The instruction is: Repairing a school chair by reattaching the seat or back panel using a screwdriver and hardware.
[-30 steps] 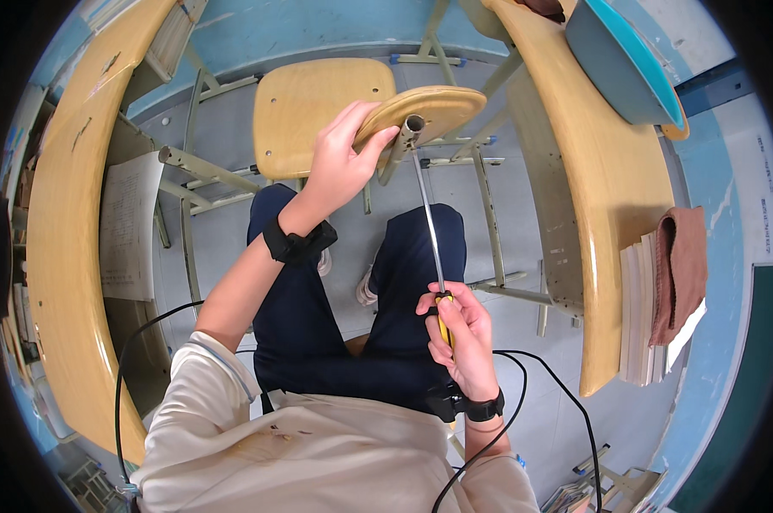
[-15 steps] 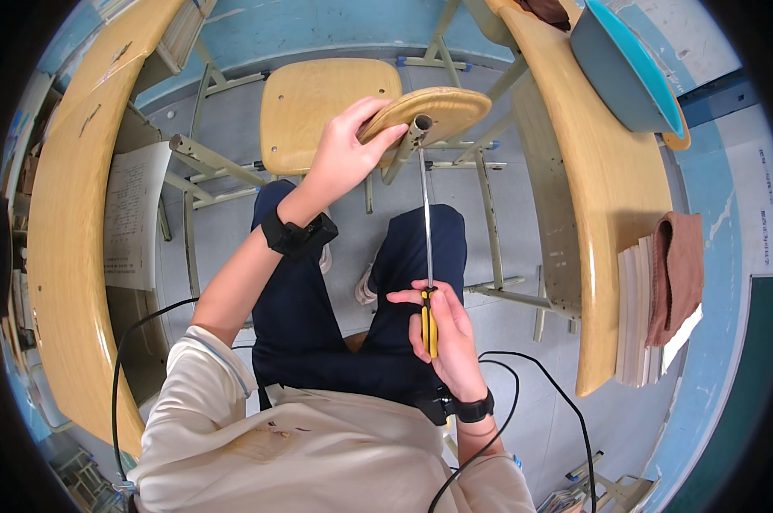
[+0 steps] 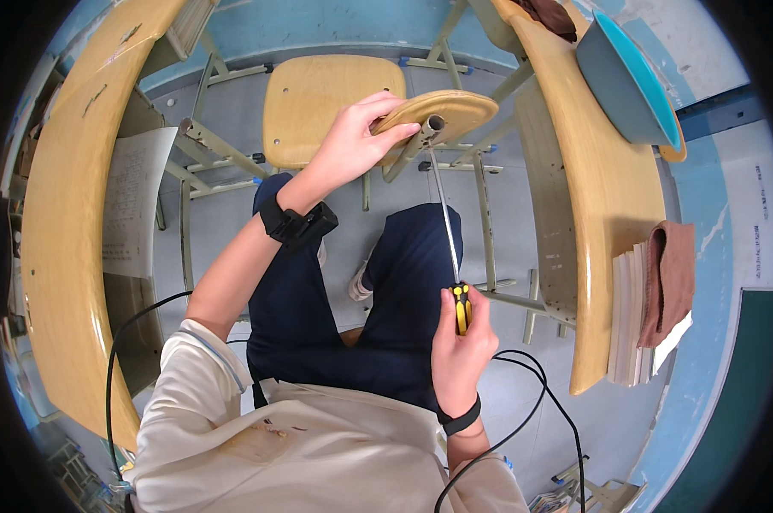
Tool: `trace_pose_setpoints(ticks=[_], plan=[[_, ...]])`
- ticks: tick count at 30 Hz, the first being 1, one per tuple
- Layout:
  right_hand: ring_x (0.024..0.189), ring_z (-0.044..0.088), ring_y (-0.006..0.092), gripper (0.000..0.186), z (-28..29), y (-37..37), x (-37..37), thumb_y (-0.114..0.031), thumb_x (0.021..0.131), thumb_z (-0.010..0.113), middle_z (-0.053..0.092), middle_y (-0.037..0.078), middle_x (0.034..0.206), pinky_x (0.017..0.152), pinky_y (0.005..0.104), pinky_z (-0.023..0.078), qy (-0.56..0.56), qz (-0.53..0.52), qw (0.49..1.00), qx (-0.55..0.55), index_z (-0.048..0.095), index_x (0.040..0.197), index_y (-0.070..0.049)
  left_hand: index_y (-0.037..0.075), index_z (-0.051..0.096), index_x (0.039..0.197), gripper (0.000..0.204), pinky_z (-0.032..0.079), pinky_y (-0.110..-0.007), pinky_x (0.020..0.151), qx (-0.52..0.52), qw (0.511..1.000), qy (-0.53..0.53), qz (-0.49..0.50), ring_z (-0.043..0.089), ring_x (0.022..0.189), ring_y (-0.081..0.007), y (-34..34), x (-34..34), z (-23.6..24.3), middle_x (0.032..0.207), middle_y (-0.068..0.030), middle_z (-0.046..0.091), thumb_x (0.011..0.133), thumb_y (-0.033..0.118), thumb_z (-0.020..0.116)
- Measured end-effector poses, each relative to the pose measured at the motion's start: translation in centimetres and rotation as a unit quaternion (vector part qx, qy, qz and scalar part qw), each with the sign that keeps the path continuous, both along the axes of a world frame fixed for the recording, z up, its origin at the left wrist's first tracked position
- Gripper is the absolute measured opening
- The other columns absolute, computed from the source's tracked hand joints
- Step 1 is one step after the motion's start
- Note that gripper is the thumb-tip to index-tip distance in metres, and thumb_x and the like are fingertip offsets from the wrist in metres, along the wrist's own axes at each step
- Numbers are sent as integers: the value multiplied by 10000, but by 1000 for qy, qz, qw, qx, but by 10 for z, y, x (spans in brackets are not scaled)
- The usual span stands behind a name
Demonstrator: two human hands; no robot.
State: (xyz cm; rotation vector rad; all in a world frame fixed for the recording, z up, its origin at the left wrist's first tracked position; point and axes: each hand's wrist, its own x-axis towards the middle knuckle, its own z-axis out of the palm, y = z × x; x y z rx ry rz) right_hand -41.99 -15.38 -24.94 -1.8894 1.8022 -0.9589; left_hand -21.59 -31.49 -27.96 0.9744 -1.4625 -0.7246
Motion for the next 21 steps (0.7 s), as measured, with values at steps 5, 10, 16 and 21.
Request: trace_pose_setpoints(ticks=[5,10,16,21], plan=[[400,355,23,230,12,-5,-7,-166,926,492,566,54,677,374,181,284,-302,19,925,229,551,951,54,-19,616,998,254,420,-263,650,-16,1000,-17,2,511,700,-140,-2,4,4,801,-65,540,809,148,642],[364,264,37,352,-1,-16,-37,-292,975,350,419,29,656,298,183,220,-781,23,447,436,457,998,42,-20,618,997,252,424,-268,649,-22,1000,-17,3,519,709,-143,-4,3,2,817,-69,554,806,142,646],[384,282,54,396,-12,-18,-34,-341,979,305,383,29,635,308,175,237,-815,57,352,456,429,1019,33,-26,617,1002,257,436,-268,678,-6,1000,-22,2,536,738,-145,-3,4,3,836,-78,569,802,131,651],[403,271,29,459,7,-14,-15,-379,980,273,427,10,674,326,160,216,-571,67,689,442,479,1023,29,-29,616,1016,285,449,-259,747,29,999,-16,-7,578,820,-151,-7,7,6,900,-86,607,803,157,650]])
